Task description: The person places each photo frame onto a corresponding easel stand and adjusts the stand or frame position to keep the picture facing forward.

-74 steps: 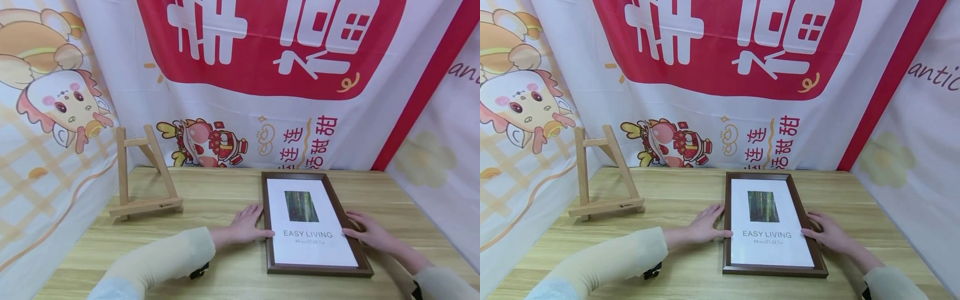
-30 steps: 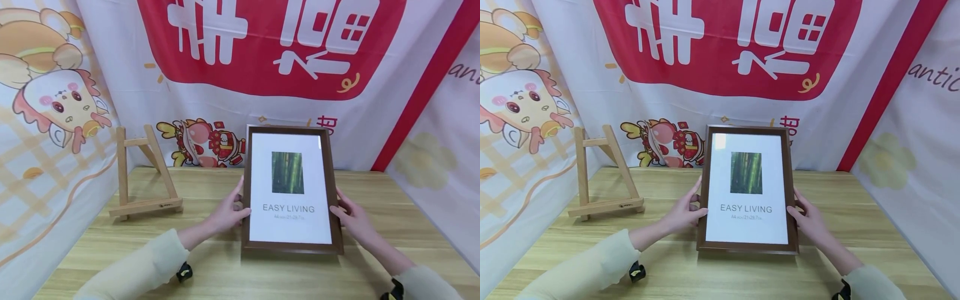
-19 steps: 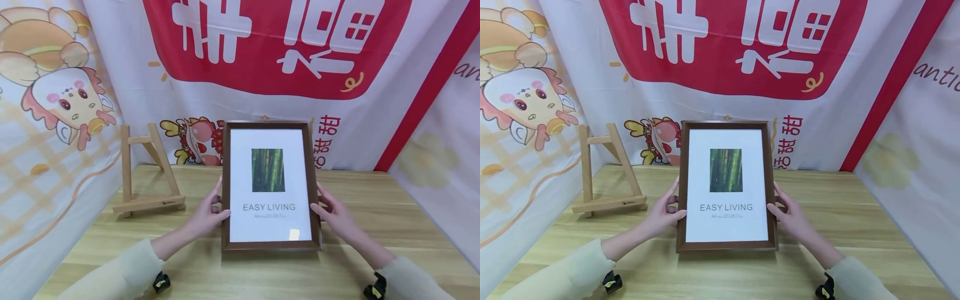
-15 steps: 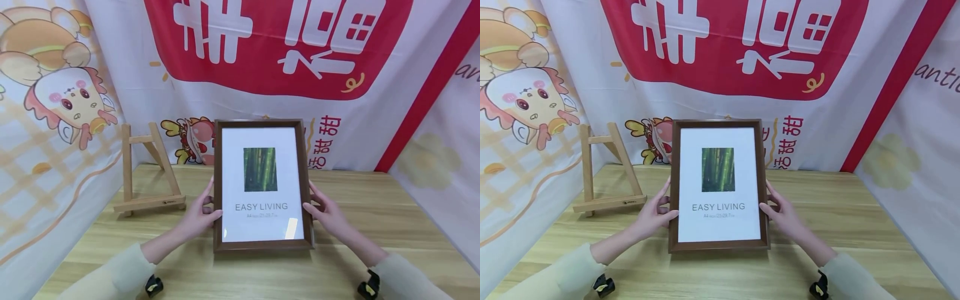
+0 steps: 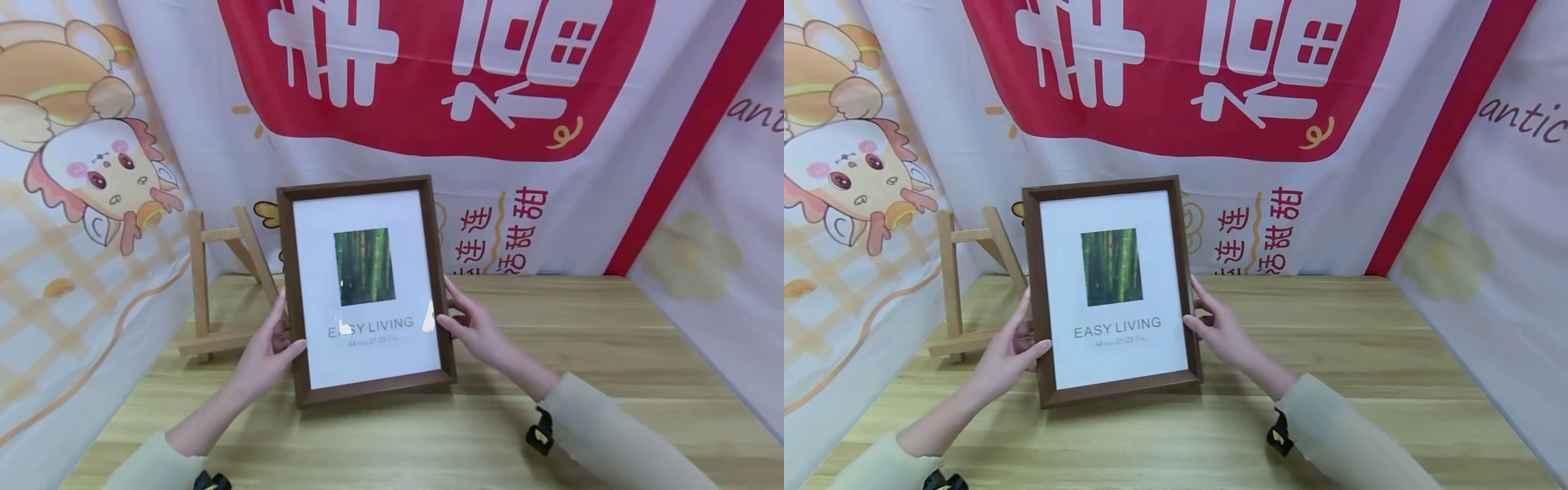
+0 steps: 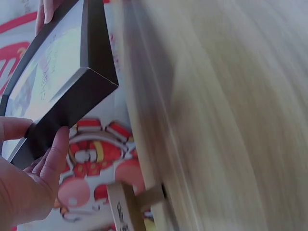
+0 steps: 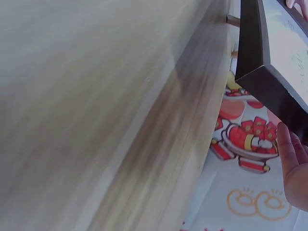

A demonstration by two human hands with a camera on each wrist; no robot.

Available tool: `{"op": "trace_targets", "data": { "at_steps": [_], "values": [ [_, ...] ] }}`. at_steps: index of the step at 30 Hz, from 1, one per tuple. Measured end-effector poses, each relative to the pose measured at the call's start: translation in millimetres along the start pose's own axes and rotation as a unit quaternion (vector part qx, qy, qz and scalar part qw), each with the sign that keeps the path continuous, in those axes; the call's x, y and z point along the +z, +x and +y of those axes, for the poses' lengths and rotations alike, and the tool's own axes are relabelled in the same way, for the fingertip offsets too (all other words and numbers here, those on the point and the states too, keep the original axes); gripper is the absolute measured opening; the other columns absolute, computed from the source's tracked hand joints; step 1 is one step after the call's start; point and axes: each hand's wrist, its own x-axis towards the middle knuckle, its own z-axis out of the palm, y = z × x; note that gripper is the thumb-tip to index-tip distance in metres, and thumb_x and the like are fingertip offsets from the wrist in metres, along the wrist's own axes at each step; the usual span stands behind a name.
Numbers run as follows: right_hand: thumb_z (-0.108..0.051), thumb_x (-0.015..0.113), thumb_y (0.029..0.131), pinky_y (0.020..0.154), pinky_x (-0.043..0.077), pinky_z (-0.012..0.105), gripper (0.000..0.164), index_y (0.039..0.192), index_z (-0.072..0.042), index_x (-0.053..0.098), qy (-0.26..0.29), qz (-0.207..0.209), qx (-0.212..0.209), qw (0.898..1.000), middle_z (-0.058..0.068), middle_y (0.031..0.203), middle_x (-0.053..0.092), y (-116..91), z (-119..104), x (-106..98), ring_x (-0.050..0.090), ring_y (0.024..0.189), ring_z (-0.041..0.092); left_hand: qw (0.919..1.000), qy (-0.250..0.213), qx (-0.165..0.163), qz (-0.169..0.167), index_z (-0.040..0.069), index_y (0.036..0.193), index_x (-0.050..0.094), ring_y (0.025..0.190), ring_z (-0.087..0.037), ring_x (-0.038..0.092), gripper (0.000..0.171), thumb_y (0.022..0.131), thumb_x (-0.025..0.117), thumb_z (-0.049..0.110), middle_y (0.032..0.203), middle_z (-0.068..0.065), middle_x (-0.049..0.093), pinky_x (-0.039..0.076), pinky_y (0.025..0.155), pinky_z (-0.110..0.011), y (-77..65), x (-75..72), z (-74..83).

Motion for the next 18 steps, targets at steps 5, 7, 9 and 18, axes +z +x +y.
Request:
{"op": "trace_targets", "data": {
  "at_steps": [5,7,9,18],
  "values": [
    [-0.003,0.059,0.096,0.071,0.059,0.032,0.071,0.156,-0.013,0.021,0.004,-0.004,-0.008,1.0,0.031,0.132,0.051,18.8,-1.2,19.2,0.066,0.093,0.036,0.9994,0.028,0.005,0.019,0.042,0.154,0.001,0.098,-0.04,0.062,0.093,0.095,0.06,0.002,0.127,-0.034,0.051,0.057,0.057,-0.034,-4.4,-20.3,-1.6],
    [-0.003,0.059,0.096,0.074,0.058,0.032,0.071,0.156,-0.013,0.021,0.005,-0.005,-0.017,1.0,0.03,0.137,0.047,27.5,-1.9,26.3,0.066,0.096,0.037,0.9987,0.041,0.011,0.029,0.041,0.154,-0.001,0.1,-0.044,0.06,0.092,0.096,0.059,0.003,0.128,-0.035,0.05,0.058,0.059,-0.031,-5.3,-28.4,-1.4],
    [-0.004,0.058,0.096,0.077,0.058,0.032,0.071,0.156,-0.013,0.02,0.004,-0.007,-0.026,1.0,0.029,0.14,0.044,36.2,-2.4,33.6,0.065,0.098,0.036,0.9978,0.051,0.016,0.039,0.04,0.154,-0.002,0.101,-0.047,0.059,0.091,0.096,0.058,0.003,0.129,-0.037,0.048,0.058,0.061,-0.03,-6.2,-36.0,-1.2],
    [-0.006,0.055,0.099,0.094,0.051,0.036,0.071,0.157,-0.02,0.017,-0.012,-0.028,-0.032,0.999,0.017,0.152,0.034,66.8,-11.8,62.4,0.053,0.119,0.032,0.9921,0.093,0.022,0.081,0.033,0.155,-0.008,0.112,-0.055,0.047,0.092,0.097,0.057,0.004,0.152,-0.035,0.018,0.054,0.063,-0.02,-10.6,-65.0,-4.0]
  ]
}}
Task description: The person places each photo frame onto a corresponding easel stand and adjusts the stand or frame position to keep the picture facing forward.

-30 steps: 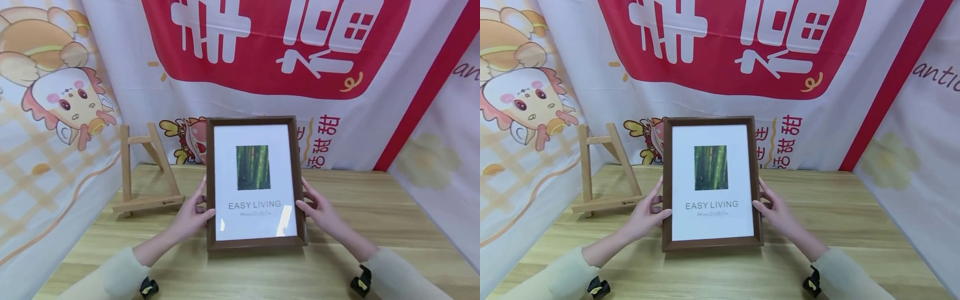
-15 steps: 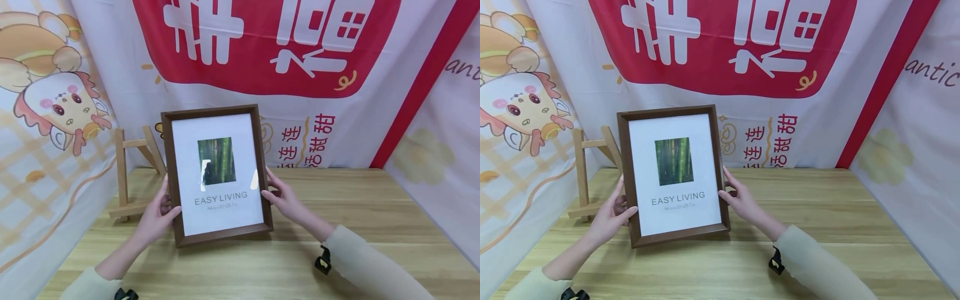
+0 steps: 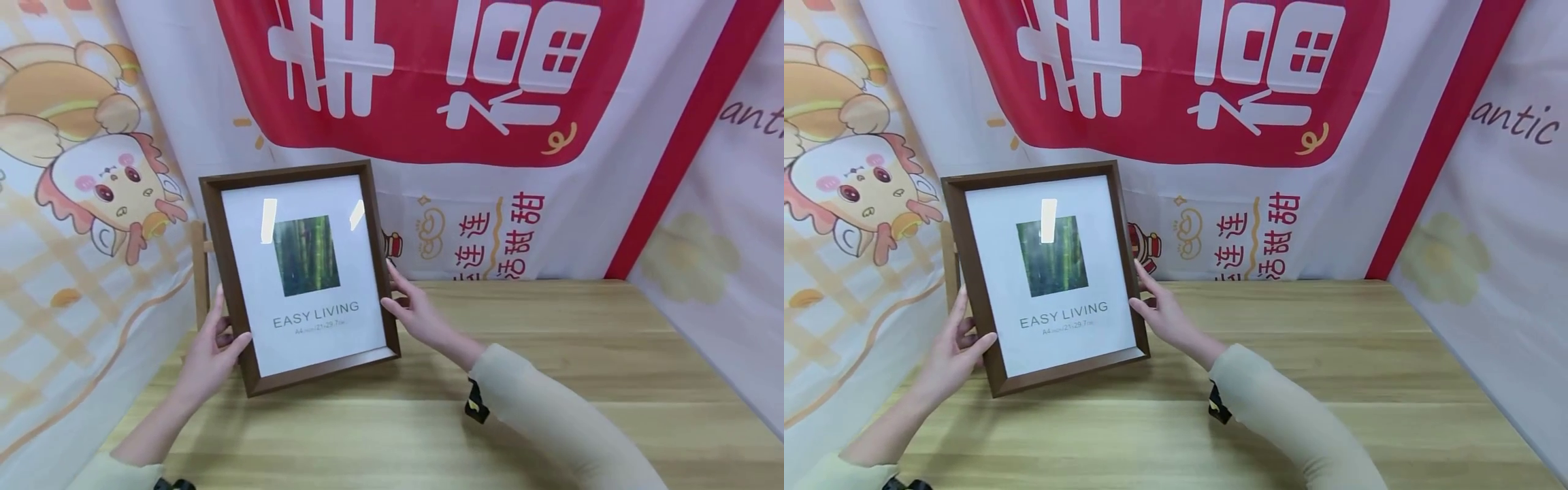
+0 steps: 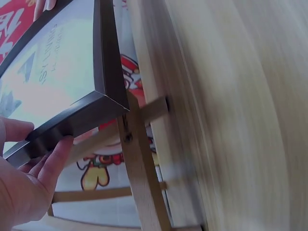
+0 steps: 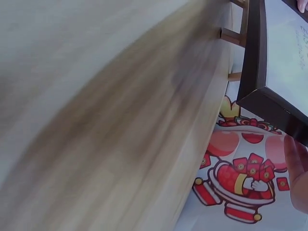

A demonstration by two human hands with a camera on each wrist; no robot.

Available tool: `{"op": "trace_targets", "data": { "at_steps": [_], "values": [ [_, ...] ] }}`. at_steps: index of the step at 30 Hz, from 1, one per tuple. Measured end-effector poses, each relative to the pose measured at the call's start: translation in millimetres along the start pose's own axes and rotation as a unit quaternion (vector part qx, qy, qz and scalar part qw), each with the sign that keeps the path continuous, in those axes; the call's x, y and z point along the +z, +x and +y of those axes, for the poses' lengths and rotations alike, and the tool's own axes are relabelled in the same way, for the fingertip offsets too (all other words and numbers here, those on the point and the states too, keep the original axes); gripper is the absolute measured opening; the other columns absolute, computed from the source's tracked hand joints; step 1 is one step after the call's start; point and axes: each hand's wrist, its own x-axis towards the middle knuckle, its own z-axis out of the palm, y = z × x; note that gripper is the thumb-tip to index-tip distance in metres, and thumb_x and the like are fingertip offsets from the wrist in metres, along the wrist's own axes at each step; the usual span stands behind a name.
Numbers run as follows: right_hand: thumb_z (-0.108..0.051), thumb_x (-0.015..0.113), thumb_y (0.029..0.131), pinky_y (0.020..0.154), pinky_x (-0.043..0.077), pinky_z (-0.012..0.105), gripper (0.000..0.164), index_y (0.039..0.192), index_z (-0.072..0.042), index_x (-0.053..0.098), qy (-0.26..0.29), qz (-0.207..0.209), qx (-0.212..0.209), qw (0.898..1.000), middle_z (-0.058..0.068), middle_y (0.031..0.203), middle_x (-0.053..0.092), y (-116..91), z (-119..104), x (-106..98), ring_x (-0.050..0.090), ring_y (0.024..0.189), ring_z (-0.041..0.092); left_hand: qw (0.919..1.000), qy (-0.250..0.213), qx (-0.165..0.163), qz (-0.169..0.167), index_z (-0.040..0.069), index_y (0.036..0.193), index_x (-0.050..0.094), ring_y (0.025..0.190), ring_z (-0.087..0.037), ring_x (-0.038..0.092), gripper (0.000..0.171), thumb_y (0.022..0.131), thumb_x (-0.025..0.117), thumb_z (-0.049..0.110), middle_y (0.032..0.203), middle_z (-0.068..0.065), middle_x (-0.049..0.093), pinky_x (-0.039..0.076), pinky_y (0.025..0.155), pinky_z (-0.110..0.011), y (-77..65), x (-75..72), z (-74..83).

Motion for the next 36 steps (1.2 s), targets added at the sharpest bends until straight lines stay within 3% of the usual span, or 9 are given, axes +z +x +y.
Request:
{"op": "trace_targets", "data": {
  "at_steps": [3,6,10,14,16,19,22,28,36],
  "values": [
    [-0.006,0.054,0.099,0.094,0.05,0.038,0.069,0.157,-0.018,0.017,-0.004,-0.002,0.002,1.0,0.014,0.155,0.03,8.7,-4.1,7.9,0.049,0.123,0.031,0.9999,-0.007,0.006,0.009,0.031,0.155,-0.008,0.108,-0.047,0.053,0.092,0.096,0.056,0.001,0.152,-0.035,0.017,0.054,0.06,-0.021,0.9,-7.9,-2.3],
    [-0.005,0.053,0.1,0.093,0.051,0.035,0.068,0.157,-0.017,0.018,-0.006,0.002,-0.007,1.0,0.015,0.151,0.035,19.5,-6.8,15.2,0.049,0.124,0.029,0.9996,-0.007,0.02,0.019,0.03,0.155,-0.008,0.095,-0.018,0.061,0.093,0.096,0.055,-0.002,0.14,-0.042,0.032,0.055,0.056,-0.023,3.4,-16.2,-3.3],
    [-0.003,0.053,0.099,0.092,0.051,0.035,0.067,0.156,-0.015,0.02,-0.002,0.01,-0.027,1.0,0.016,0.149,0.04,37.1,-9.0,24.8,0.049,0.122,0.028,0.9985,-0.003,0.04,0.037,0.024,0.156,-0.005,0.088,0.012,0.053,0.091,0.095,0.055,-0.006,0.133,-0.043,0.04,0.053,0.062,-0.015,9.8,-29.0,-7.2],
    [-0.002,0.053,0.099,0.095,0.049,0.036,0.067,0.156,-0.014,0.021,-0.002,0.02,-0.042,0.999,0.015,0.15,0.038,52.7,-14.5,33.5,0.049,0.122,0.027,0.9983,-0.003,0.034,0.047,0.023,0.156,-0.005,0.09,0.007,0.055,0.09,0.095,0.055,-0.004,0.137,-0.042,0.036,0.051,0.067,-0.011,17.1,-43.1,-10.2],
    [-0.002,0.054,0.098,0.095,0.049,0.036,0.067,0.156,-0.016,0.022,-0.003,0.024,-0.044,0.999,0.012,0.152,0.036,59.7,-17.5,38.5,0.048,0.123,0.026,0.9985,0.0,0.025,0.048,0.025,0.156,-0.008,0.099,-0.014,0.062,0.09,0.096,0.054,-0.001,0.14,-0.042,0.032,0.05,0.067,-0.009,19.8,-50.4,-11.7],
    [-0.002,0.054,0.098,0.092,0.051,0.035,0.068,0.156,-0.019,0.023,-0.003,0.028,-0.045,0.999,0.012,0.151,0.038,69.2,-21.5,47.0,0.05,0.12,0.026,0.9982,0.024,0.005,0.055,0.031,0.155,-0.01,0.111,-0.048,0.054,0.089,0.098,0.054,0.006,0.141,-0.042,0.031,0.048,0.068,-0.007,22.4,-61.1,-14.1],
    [-0.003,0.055,0.098,0.09,0.051,0.031,0.068,0.156,-0.021,0.023,-0.011,0.033,-0.044,0.998,0.014,0.146,0.044,78.1,-22.5,56.3,0.054,0.115,0.027,0.9974,0.04,-0.015,0.058,0.037,0.153,-0.012,0.115,-0.06,0.043,0.087,0.1,0.053,0.013,0.139,-0.043,0.033,0.046,0.07,-0.006,23.1,-70.2,-17.5],
    [-0.007,0.056,0.099,0.092,0.051,0.029,0.068,0.156,-0.024,0.023,-0.023,0.042,-0.03,0.998,0.011,0.146,0.046,90.2,-20.9,73.3,0.057,0.114,0.026,0.9959,0.046,-0.01,0.077,0.041,0.153,-0.01,0.107,-0.051,0.051,0.087,0.1,0.051,0.007,0.137,-0.04,0.038,0.045,0.072,-0.005,26.8,-79.8,-25.7],
    [-0.003,0.057,0.097,0.09,0.051,0.028,0.068,0.155,-0.017,0.026,-0.026,0.049,-0.052,0.997,0.011,0.149,0.041,98.7,-19.8,89.1,0.055,0.116,0.025,0.9921,0.062,0.019,0.107,0.039,0.155,-0.005,0.092,0.001,0.051,0.09,0.097,0.05,-0.003,0.135,-0.037,0.041,0.043,0.072,-0.003,31.2,-83.8,-39.2]
  ]
}}
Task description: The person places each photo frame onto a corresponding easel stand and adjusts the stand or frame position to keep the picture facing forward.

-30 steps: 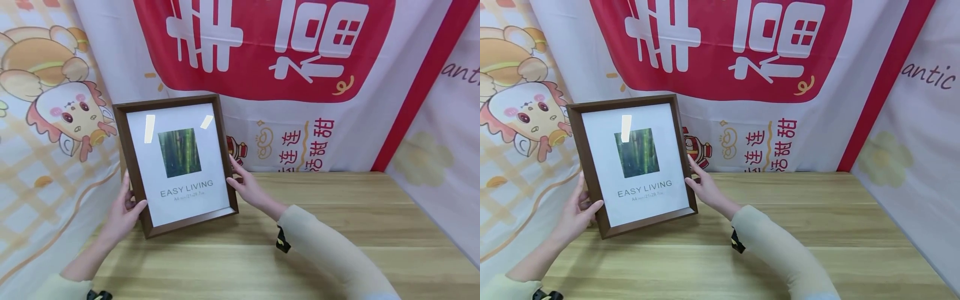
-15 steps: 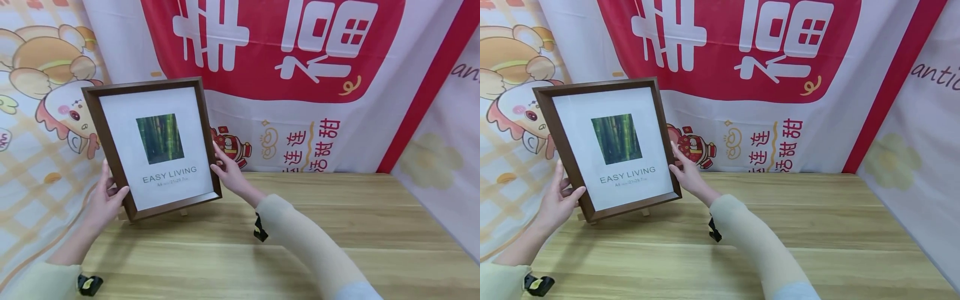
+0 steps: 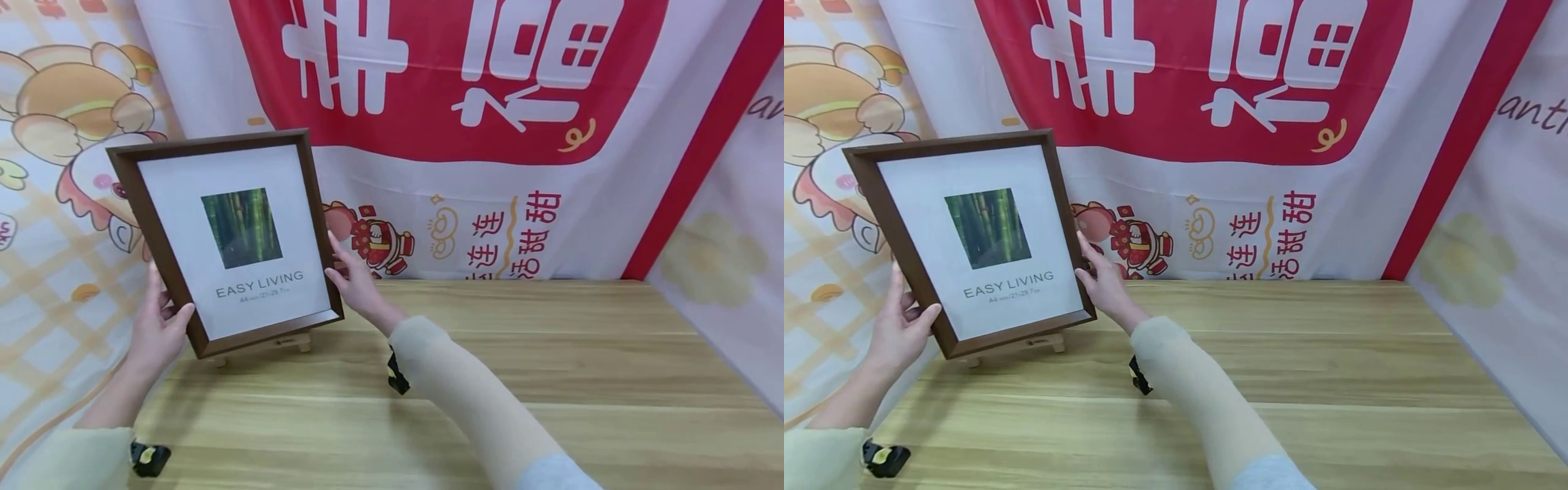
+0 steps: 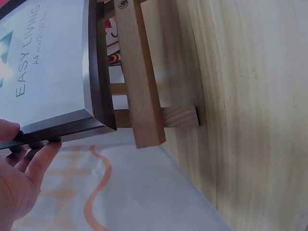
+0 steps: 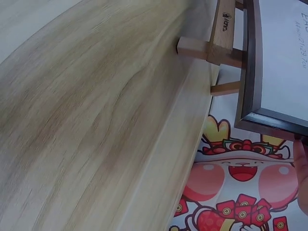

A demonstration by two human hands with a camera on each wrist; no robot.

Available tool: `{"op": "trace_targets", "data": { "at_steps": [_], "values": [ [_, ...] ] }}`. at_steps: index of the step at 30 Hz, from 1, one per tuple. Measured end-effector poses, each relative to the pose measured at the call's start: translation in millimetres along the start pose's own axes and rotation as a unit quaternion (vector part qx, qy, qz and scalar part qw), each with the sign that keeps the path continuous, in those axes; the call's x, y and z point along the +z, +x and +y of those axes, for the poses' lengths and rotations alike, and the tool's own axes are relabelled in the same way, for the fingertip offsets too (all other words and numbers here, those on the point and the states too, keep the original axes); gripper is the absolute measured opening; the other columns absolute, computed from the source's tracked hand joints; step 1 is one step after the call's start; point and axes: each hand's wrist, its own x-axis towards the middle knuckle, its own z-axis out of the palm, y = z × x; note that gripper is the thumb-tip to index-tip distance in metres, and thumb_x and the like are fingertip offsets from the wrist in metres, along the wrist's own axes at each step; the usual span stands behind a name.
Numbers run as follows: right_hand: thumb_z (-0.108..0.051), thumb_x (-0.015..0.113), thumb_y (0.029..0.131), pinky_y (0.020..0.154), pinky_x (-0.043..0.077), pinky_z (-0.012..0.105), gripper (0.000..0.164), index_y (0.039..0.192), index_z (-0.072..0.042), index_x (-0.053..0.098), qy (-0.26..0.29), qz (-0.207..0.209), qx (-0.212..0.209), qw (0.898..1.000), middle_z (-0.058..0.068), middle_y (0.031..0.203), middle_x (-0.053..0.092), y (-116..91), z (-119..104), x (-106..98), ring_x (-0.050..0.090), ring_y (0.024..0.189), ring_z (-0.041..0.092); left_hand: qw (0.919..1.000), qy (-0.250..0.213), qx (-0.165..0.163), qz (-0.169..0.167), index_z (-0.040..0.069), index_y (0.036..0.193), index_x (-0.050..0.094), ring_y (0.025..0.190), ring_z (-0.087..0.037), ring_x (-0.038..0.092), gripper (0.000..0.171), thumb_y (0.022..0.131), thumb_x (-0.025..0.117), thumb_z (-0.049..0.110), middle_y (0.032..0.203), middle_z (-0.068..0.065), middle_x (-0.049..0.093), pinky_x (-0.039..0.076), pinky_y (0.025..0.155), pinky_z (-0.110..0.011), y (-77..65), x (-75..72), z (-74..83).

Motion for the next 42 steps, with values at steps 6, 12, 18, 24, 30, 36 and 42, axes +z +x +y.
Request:
{"op": "trace_targets", "data": {
  "at_steps": [6,12,18,24,30,36,42],
  "values": [
    [-0.004,0.059,0.096,0.078,0.052,0.023,0.069,0.155,-0.017,0.026,-0.029,0.005,-0.009,1.0,0.011,0.146,0.046,4.4,0.6,8.7,0.057,0.114,0.021,0.9997,0.008,-0.009,0.023,0.038,0.155,-0.003,0.094,-0.004,0.052,0.087,0.097,0.05,0.0,0.131,-0.037,0.045,0.042,0.074,-0.002,1.8,1.7,-13.5],
    [-0.004,0.058,0.097,0.086,0.05,0.02,0.067,0.155,-0.017,0.028,-0.045,0.018,-0.012,0.999,0.011,0.144,0.048,7.2,0.7,19.7,0.054,0.118,0.018,0.999,0.0,-0.018,0.042,0.031,0.157,-0.002,0.091,0.001,0.048,0.086,0.096,0.049,-0.003,0.13,-0.036,0.046,0.042,0.075,-0.002,9.1,-0.3,-24.3],
    [-0.007,0.056,0.098,0.09,0.049,0.02,0.069,0.156,-0.024,0.022,-0.03,0.017,-0.003,0.999,0.005,0.151,0.039,7.2,-4.9,31.1,0.049,0.124,0.017,0.9982,0.003,-0.024,0.055,0.025,0.158,0.0,0.093,0.002,0.046,0.082,0.097,0.048,-0.002,0.132,-0.035,0.045,0.041,0.076,-0.003,17.2,-7.2,-31.2],
    [-0.008,0.056,0.098,0.096,0.049,0.029,0.071,0.156,-0.03,0.02,-0.014,0.007,0.025,1.0,-0.003,0.156,0.031,5.9,-5.4,41.3,0.046,0.13,0.022,0.998,0.025,-0.054,0.022,0.03,0.156,-0.008,0.119,-0.043,0.044,0.08,0.1,0.045,0.006,0.144,-0.035,0.034,0.041,0.095,-0.013,17.2,-14.9,-38.2],
    [-0.009,0.056,0.099,0.094,0.05,0.028,0.071,0.156,-0.031,0.02,-0.019,0.008,0.044,0.999,-0.005,0.156,0.03,2.4,-2.7,46.1,0.048,0.127,0.021,0.9977,0.037,-0.056,0.01,0.036,0.155,-0.006,0.119,-0.053,0.041,0.082,0.1,0.045,0.005,0.14,-0.037,0.037,0.041,0.105,-0.038,21.3,-13.2,-46.1],
    [-0.011,0.056,0.099,0.095,0.049,0.028,0.071,0.156,-0.03,0.019,-0.028,0.006,0.051,0.998,-0.004,0.156,0.031,2.6,-2.0,46.6,0.048,0.127,0.019,0.9984,0.032,-0.044,0.015,0.032,0.157,-0.001,0.119,-0.054,0.042,0.081,0.098,0.046,0.0,0.139,-0.038,0.038,0.041,0.105,-0.036,25.5,-11.4,-48.5],
    [-0.012,0.056,0.099,0.102,0.045,0.036,0.07,0.156,-0.031,0.02,-0.029,0.006,0.058,0.998,-0.002,0.156,0.031,4.6,-1.0,47.8,0.044,0.131,0.019,0.9969,0.052,-0.055,0.021,0.03,0.157,0.0,0.117,-0.052,0.044,0.08,0.098,0.047,0.002,0.134,-0.039,0.043,0.042,0.102,-0.032,27.2,-9.5,-53.4]
  ]
}}
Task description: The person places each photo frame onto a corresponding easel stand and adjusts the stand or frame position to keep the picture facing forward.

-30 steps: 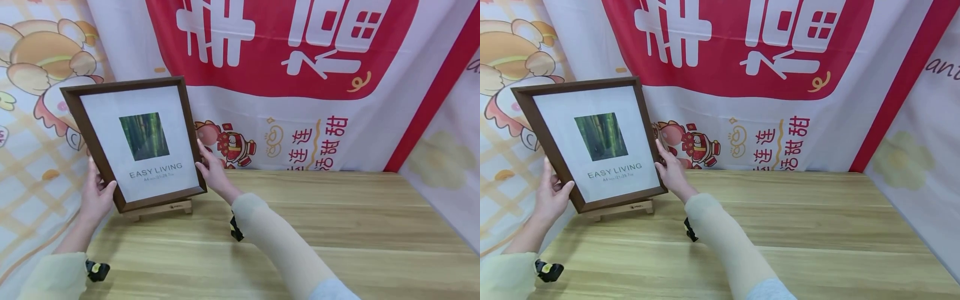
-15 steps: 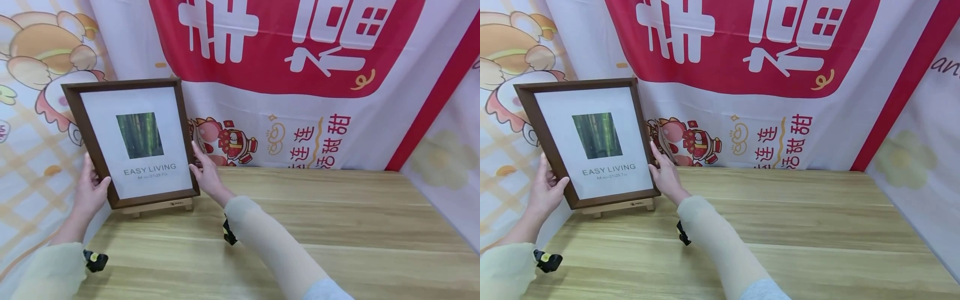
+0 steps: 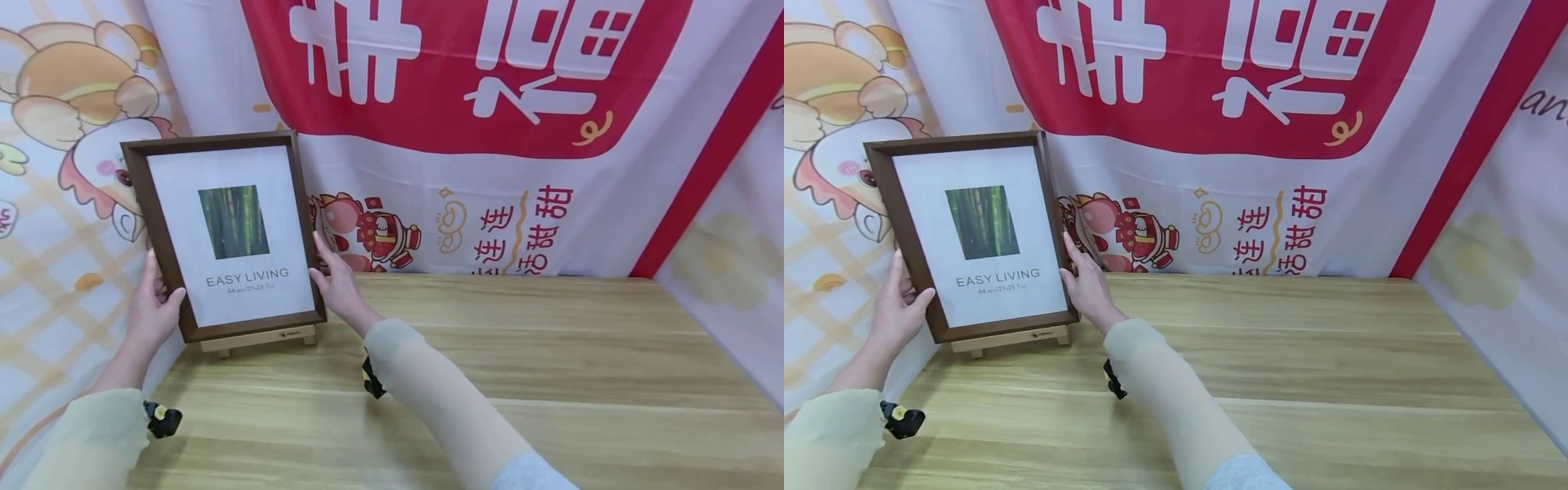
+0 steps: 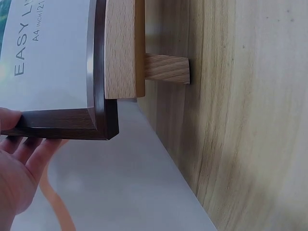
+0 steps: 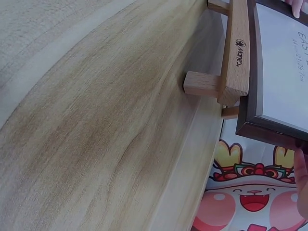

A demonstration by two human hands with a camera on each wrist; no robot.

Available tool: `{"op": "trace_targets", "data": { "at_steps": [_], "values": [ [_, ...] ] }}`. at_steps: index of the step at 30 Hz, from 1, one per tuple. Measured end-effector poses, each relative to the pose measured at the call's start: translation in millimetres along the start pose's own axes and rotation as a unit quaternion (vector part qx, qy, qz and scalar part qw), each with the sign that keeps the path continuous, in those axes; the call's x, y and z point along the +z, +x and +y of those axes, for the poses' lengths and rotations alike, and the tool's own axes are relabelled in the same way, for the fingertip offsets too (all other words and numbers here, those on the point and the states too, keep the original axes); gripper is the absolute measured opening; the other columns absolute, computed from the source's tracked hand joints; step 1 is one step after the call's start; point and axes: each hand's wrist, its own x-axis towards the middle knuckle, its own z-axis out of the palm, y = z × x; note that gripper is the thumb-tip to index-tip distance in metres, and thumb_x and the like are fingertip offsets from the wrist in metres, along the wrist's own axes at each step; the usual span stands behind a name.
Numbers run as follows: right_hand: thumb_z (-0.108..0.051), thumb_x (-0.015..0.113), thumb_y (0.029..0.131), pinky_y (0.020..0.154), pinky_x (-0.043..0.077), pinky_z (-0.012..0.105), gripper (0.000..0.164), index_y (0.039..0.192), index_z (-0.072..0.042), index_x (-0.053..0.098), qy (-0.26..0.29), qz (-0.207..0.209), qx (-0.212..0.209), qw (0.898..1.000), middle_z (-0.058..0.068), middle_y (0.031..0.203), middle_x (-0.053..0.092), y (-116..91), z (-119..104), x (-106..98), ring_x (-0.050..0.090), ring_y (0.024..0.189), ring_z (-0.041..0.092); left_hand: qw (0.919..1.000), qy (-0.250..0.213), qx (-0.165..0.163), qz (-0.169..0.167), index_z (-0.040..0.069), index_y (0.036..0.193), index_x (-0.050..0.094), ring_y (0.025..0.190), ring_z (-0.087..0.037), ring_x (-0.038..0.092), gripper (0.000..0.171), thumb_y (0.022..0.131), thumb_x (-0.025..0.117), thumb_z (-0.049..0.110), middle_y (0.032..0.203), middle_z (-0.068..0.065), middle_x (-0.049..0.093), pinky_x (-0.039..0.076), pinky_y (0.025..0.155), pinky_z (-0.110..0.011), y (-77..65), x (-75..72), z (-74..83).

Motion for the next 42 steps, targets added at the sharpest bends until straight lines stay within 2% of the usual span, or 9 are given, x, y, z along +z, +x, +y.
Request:
{"op": "trace_targets", "data": {
  "at_steps": [6,17,22,26,29,32,37,39,42],
  "values": [
    [-0.013,0.056,0.099,0.108,0.037,0.031,0.07,0.156,-0.033,0.02,-0.008,0.004,0.019,1.0,-0.006,0.157,0.028,0.7,1.1,-0.6,0.04,0.134,0.016,0.9998,-0.009,-0.015,-0.012,0.031,0.157,-0.003,0.126,-0.053,0.038,0.08,0.099,0.045,0.003,0.143,-0.037,0.034,0.033,0.104,-0.06,0.6,3.7,2.6],
    [-0.02,0.059,0.098,0.107,0.039,0.04,0.08,0.155,-0.041,0.007,-0.009,-0.019,0.044,0.999,0.001,0.153,0.036,-4.4,6.9,-3.1,0.041,0.134,0.024,0.999,-0.037,-0.016,-0.017,0.034,0.156,-0.001,0.13,-0.052,0.034,0.079,0.1,0.048,0.008,0.15,-0.032,0.027,0.032,0.106,-0.058,-0.7,8.6,-3.5],
    [-0.026,0.067,0.093,0.104,0.041,0.045,0.089,0.154,-0.044,0.005,0.046,-0.039,0.083,0.995,0.007,0.152,0.034,-24.0,17.4,2.0,0.043,0.132,0.031,0.9976,-0.051,-0.035,-0.031,0.018,0.157,-0.005,0.132,-0.053,0.027,0.086,0.098,0.058,0.019,0.151,-0.034,0.021,0.025,0.109,-0.06,-16.3,9.5,-12.3],
    [-0.021,0.071,0.09,0.092,0.051,0.034,0.094,0.155,-0.04,0.006,0.084,-0.05,0.113,0.989,0.01,0.146,0.039,-41.8,26.9,12.0,0.054,0.12,0.031,0.9956,-0.051,-0.052,-0.06,0.005,0.153,-0.009,0.13,-0.057,0.025,0.094,0.095,0.064,0.017,0.149,-0.039,0.015,0.024,0.107,-0.064,-35.4,14.0,-19.5],
    [-0.017,0.073,0.088,0.086,0.053,0.028,0.097,0.155,-0.04,0.007,0.1,-0.054,0.129,0.985,0.011,0.146,0.04,-50.1,29.4,18.3,0.055,0.118,0.03,0.9944,-0.047,-0.052,-0.079,-0.001,0.15,-0.009,0.128,-0.059,0.027,0.096,0.092,0.066,0.011,0.146,-0.043,0.015,0.028,0.106,-0.062,-47.7,18.5,-25.6],
    [-0.016,0.074,0.087,0.095,0.049,0.031,0.099,0.155,-0.043,0.006,0.091,-0.059,0.13,0.986,0.008,0.15,0.036,-53.9,30.5,23.6,0.049,0.125,0.026,0.993,-0.055,-0.046,-0.094,-0.004,0.149,-0.009,0.125,-0.059,0.031,0.096,0.09,0.067,0.002,0.142,-0.045,0.018,0.035,0.107,-0.05,-56.6,21.8,-31.4],
    [-0.014,0.075,0.085,0.111,0.031,0.038,0.105,0.153,-0.045,0.003,0.061,-0.054,0.124,0.989,0.003,0.155,0.03,-56.2,29.7,30.0,0.037,0.135,0.02,0.9902,-0.083,-0.041,-0.104,0.001,0.15,-0.012,0.122,-0.059,0.035,0.101,0.086,0.066,-0.008,0.139,-0.046,0.022,0.045,0.093,-0.015,-64.7,26.3,-35.8],
    [-0.011,0.076,0.084,0.113,0.028,0.038,0.107,0.154,-0.044,0.002,0.061,-0.048,0.119,0.99,0.003,0.156,0.029,-56.8,29.3,32.7,0.034,0.137,0.019,0.9893,-0.092,-0.046,-0.103,0.003,0.15,-0.013,0.115,-0.048,0.049,0.102,0.087,0.066,-0.008,0.137,-0.046,0.024,0.046,0.082,-0.009,-66.5,27.8,-36.7],
    [-0.007,0.076,0.084,0.114,0.024,0.035,0.111,0.154,-0.043,-0.002,0.067,-0.043,0.113,0.99,0.004,0.157,0.025,-57.2,29.3,36.3,0.029,0.14,0.019,0.9858,-0.116,-0.058,-0.106,0.005,0.15,-0.015,0.091,-0.014,0.063,0.102,0.088,0.064,-0.008,0.133,-0.049,0.027,0.052,0.074,-0.013,-67.3,30.5,-38.0]
  ]
}}
